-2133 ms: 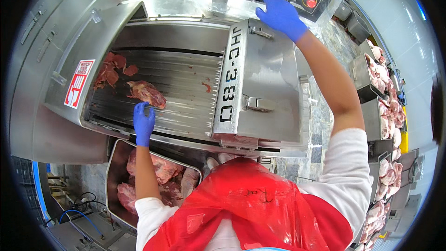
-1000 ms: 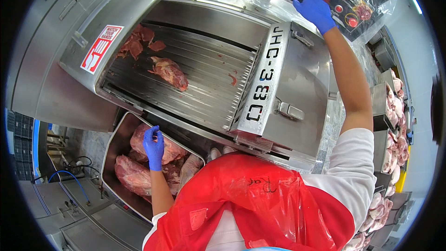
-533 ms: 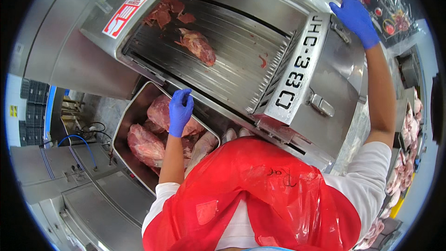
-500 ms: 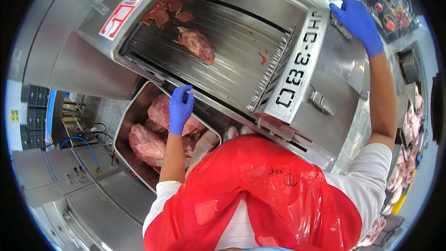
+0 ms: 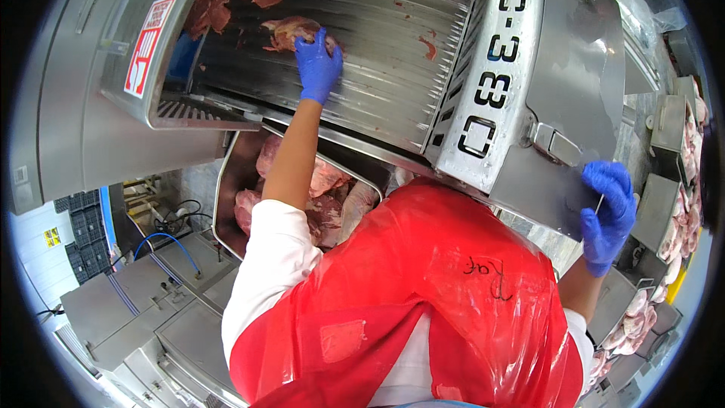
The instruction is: The person loads large raw meat cuts into a meat slicer, operates the machine to slice the meat, and collects the sliced pieces from a conveyor belt into a metal tray. The person repeats this process with multiple meat cuts.
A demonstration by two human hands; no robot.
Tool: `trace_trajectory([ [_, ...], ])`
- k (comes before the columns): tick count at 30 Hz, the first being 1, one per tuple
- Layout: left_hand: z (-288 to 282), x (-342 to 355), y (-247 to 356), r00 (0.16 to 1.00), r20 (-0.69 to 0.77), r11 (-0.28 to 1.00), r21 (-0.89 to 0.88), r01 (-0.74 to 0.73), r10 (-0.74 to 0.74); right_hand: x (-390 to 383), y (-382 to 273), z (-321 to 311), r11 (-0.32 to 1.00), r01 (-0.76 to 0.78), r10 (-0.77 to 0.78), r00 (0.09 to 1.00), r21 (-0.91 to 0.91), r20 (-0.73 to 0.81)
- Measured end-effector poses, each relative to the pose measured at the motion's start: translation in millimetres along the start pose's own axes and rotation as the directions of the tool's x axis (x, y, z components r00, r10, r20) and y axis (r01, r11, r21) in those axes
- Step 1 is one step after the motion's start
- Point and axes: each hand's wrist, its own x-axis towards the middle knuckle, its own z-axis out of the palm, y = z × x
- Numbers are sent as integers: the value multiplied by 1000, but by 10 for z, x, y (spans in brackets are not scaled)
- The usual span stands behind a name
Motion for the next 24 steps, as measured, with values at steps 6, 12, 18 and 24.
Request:
trace_trajectory([
  [6,164,438,-141,999,49,992,-129,3,3,-125,69,114,993,-16,36,984,119,-173],
  [12,416,1018,-559,999,53,985,-175,2,8,-33,81,119,993,-16,37,981,114,-189],
  [18,766,1666,-1048,985,169,998,-54,-34,43,24,102,136,994,-28,49,977,102,-209],
  [24,857,2110,-1748,832,468,683,504,-529,299,14,106,118,994,-53,70,978,92,-197],
])
